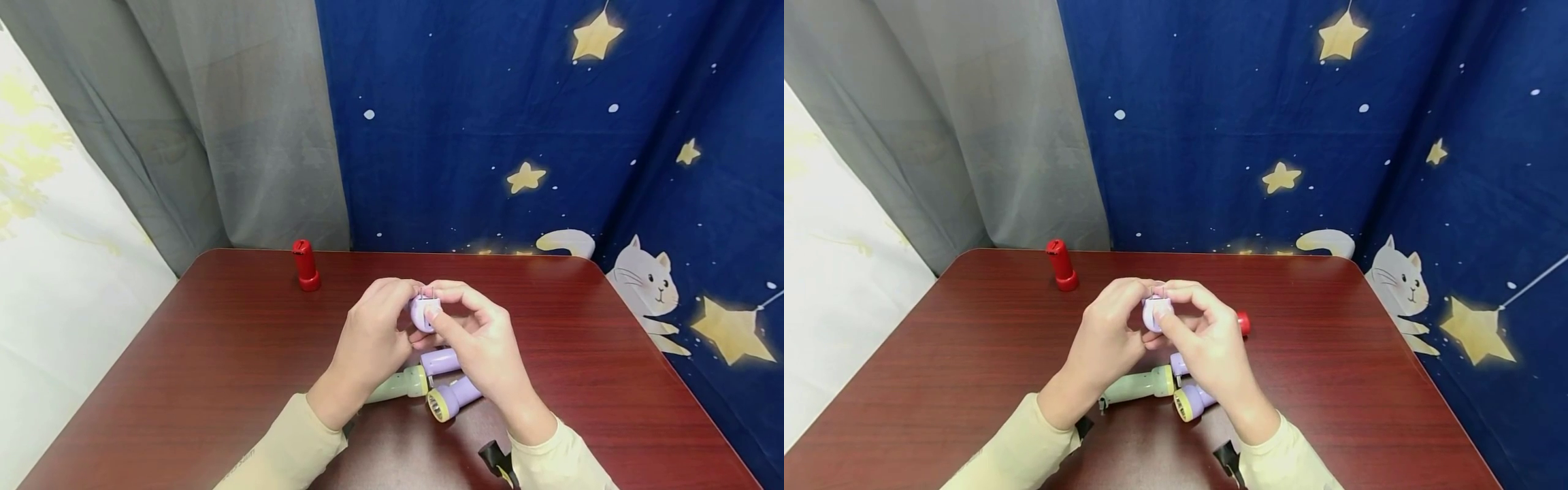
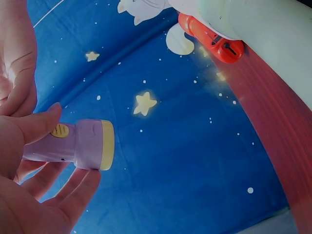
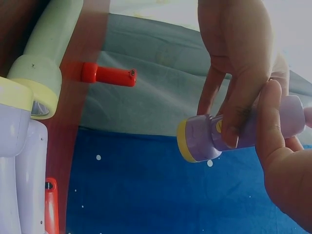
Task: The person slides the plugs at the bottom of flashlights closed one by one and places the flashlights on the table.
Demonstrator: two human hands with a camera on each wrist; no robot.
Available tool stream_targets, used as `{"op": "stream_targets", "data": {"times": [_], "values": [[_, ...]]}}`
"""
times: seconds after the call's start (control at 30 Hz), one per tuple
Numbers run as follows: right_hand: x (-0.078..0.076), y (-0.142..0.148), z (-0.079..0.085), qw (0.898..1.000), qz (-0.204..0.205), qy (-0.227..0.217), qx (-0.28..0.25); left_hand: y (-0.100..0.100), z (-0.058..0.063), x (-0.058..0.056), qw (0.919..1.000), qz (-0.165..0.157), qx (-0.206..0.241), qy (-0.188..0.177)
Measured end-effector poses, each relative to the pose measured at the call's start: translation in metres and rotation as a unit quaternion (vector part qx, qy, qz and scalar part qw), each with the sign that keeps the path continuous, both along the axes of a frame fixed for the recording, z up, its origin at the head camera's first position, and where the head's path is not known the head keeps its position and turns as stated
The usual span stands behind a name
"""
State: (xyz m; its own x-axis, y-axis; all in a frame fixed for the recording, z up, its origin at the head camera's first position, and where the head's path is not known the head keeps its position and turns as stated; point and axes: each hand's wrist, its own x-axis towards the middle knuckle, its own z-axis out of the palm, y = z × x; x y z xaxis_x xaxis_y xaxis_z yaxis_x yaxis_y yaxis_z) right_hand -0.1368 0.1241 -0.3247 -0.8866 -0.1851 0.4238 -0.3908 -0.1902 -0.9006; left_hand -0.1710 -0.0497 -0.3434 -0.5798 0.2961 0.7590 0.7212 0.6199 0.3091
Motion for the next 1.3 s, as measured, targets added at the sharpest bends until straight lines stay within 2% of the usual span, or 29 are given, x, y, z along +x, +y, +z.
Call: {"op": "stream_targets", "data": {"times": [0.23,0.47,0.7,1.07,1.3], "values": [[-0.001,0.000,-0.003,1.000,0.020,0.015,-0.002,-0.002,-0.001,0.000,1.0000,-0.002,0.007,-0.002],[-0.002,-0.001,-0.003,1.000,0.024,0.015,0.002,-0.005,-0.002,-0.001,1.0000,-0.004,0.003,0.002],[0.000,-0.002,-0.002,0.999,0.035,0.010,0.009,-0.009,-0.002,-0.002,0.9997,0.004,-0.004,0.022],[0.004,-0.003,0.000,0.999,0.048,0.007,0.025,-0.013,-0.001,0.000,0.9996,-0.006,-0.005,0.026],[0.005,-0.002,0.001,0.998,0.059,0.015,0.028,-0.014,-0.001,-0.003,0.9984,-0.002,-0.004,0.056]]}}
